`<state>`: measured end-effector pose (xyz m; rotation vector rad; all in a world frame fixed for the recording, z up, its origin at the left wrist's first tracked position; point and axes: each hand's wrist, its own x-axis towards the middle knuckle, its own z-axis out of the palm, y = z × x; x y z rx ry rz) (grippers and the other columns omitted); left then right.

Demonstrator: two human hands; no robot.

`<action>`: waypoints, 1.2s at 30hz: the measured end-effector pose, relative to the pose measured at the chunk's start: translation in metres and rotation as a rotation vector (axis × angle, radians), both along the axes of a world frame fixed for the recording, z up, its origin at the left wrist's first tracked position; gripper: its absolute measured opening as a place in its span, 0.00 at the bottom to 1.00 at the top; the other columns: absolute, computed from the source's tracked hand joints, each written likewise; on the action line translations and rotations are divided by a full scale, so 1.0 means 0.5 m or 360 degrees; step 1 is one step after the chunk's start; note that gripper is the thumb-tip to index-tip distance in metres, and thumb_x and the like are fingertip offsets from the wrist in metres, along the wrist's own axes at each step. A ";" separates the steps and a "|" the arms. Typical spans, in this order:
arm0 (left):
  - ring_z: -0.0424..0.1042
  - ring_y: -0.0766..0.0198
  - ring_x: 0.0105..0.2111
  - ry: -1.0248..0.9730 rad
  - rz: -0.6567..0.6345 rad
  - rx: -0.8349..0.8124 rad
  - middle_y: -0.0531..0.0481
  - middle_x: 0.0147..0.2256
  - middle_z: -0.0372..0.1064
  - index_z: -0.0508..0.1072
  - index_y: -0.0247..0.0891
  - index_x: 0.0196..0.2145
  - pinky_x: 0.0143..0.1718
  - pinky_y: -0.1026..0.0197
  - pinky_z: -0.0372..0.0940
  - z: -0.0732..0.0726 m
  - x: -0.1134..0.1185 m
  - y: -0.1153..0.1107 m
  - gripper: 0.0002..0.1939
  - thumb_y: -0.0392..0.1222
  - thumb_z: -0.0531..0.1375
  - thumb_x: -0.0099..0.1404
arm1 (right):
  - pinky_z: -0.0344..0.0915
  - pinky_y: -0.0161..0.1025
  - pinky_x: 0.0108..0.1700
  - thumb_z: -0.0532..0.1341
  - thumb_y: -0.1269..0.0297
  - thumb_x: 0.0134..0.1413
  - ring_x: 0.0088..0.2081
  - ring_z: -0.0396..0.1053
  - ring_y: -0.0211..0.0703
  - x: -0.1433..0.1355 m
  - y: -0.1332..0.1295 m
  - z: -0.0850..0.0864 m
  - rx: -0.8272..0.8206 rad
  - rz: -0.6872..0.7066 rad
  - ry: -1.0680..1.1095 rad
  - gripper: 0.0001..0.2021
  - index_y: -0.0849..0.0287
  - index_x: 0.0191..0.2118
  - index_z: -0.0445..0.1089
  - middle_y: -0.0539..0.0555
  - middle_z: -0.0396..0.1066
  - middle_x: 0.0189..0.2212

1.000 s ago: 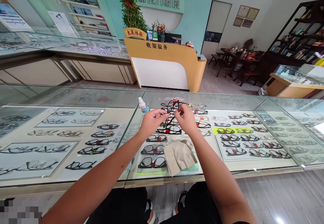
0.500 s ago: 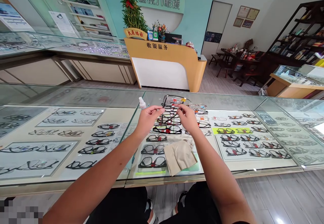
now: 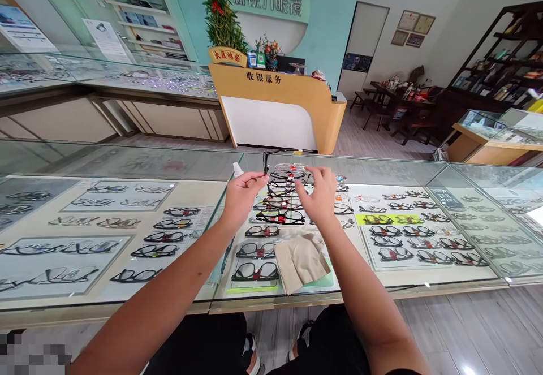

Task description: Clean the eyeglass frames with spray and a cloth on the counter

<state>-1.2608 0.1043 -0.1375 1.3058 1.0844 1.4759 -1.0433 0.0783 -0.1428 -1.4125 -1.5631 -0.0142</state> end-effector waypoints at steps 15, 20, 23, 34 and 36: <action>0.49 0.67 0.25 0.0097 -0.0346 -0.0065 0.61 0.22 0.48 0.87 0.39 0.40 0.32 0.60 0.51 -0.018 0.019 -0.008 0.21 0.57 0.76 0.57 | 0.69 0.63 0.70 0.64 0.56 0.72 0.65 0.74 0.61 -0.047 -0.009 -0.030 -0.0075 0.0724 0.0005 0.18 0.51 0.62 0.78 0.62 0.81 0.61; 0.57 0.64 0.28 0.0149 -0.0420 0.0042 0.56 0.23 0.57 0.88 0.38 0.43 0.34 0.58 0.57 -0.009 0.017 -0.013 0.22 0.59 0.73 0.62 | 0.71 0.60 0.69 0.65 0.54 0.72 0.62 0.76 0.59 -0.045 -0.008 -0.030 -0.0083 0.0733 0.0103 0.17 0.52 0.60 0.78 0.62 0.82 0.58; 0.56 0.63 0.27 0.0361 -0.0268 0.0210 0.56 0.24 0.56 0.88 0.40 0.47 0.34 0.58 0.57 -0.001 -0.001 -0.011 0.20 0.58 0.68 0.70 | 0.70 0.60 0.70 0.65 0.52 0.72 0.63 0.75 0.60 -0.039 -0.006 -0.029 -0.0097 0.0637 0.0065 0.17 0.51 0.60 0.79 0.62 0.81 0.59; 0.69 0.47 0.65 0.0393 0.0513 -0.0041 0.33 0.66 0.67 0.64 0.41 0.70 0.67 0.47 0.64 -0.112 -0.120 0.169 0.39 0.44 0.73 0.65 | 0.67 0.60 0.72 0.62 0.53 0.74 0.65 0.74 0.60 -0.010 0.007 -0.017 -0.0089 0.0554 0.0139 0.15 0.52 0.54 0.83 0.61 0.83 0.59; 0.74 0.48 0.60 0.0407 0.0350 -0.0197 0.35 0.64 0.71 0.66 0.41 0.68 0.64 0.47 0.66 -0.134 -0.120 0.182 0.36 0.47 0.72 0.66 | 0.67 0.60 0.71 0.62 0.52 0.74 0.64 0.74 0.60 -0.008 0.009 -0.017 -0.0089 0.0550 0.0146 0.15 0.52 0.53 0.83 0.61 0.83 0.59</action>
